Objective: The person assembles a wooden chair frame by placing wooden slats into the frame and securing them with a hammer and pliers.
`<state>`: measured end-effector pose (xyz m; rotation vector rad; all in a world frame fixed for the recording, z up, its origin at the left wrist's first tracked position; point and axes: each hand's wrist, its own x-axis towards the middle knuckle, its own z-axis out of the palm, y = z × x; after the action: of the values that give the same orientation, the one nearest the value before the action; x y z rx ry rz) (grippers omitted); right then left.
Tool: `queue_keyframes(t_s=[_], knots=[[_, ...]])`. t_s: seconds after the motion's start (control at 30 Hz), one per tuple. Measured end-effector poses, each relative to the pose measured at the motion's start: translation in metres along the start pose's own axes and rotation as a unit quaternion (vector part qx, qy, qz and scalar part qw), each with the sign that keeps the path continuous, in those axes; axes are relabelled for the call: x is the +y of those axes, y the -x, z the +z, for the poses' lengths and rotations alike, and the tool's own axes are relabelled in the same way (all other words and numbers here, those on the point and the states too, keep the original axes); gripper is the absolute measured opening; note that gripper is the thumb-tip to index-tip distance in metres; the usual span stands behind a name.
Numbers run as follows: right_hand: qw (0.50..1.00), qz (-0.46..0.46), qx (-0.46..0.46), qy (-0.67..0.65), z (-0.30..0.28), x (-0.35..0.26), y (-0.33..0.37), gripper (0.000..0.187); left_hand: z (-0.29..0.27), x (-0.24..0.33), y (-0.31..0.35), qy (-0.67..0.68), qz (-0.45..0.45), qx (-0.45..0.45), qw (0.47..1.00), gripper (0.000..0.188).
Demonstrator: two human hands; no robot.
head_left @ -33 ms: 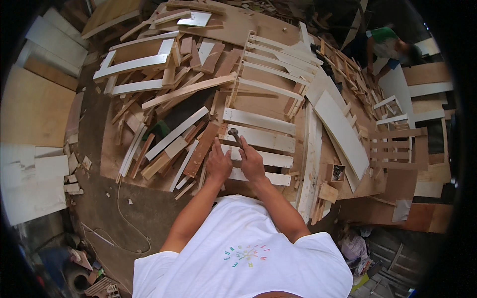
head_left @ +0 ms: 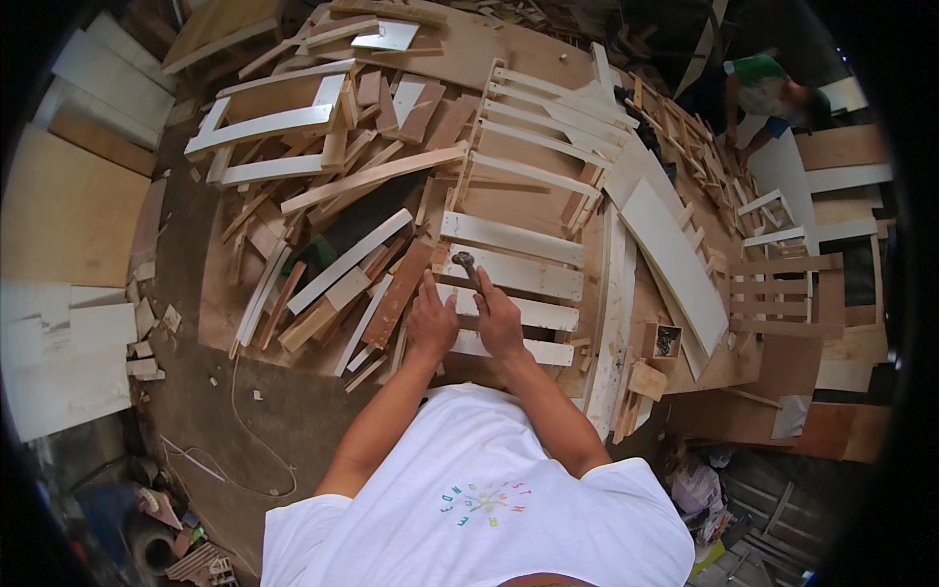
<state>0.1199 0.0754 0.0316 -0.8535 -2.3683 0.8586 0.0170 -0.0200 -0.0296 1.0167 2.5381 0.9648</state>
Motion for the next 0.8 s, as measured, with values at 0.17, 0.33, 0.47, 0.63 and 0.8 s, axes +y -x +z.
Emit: queue_keyframes(t_s=[0.17,0.33,0.47,0.63,0.8], knots=[[0.999,-0.003,-0.046,0.028,0.004,0.004,0.002,0.054,-0.002,0.002,-0.003,-0.004,-0.020,-0.028,0.999,0.076],[1.000,-0.014,-0.012,-0.025,0.004,-0.003,0.005,0.057,-0.003,0.000,-0.002,-0.005,-0.004,-0.021,1.000,0.075],[1.000,-0.002,-0.026,0.007,0.010,0.007,0.006,0.059,-0.005,0.002,-0.004,0.010,-0.025,-0.051,0.998,0.074],[0.999,-0.009,-0.010,-0.042,0.000,-0.001,0.005,0.060,-0.006,0.004,-0.003,-0.007,-0.015,-0.036,0.999,0.073],[0.999,0.008,-0.012,-0.036,0.006,0.005,0.002,0.056,-0.002,0.002,-0.004,0.002,-0.014,-0.036,0.999,0.073]])
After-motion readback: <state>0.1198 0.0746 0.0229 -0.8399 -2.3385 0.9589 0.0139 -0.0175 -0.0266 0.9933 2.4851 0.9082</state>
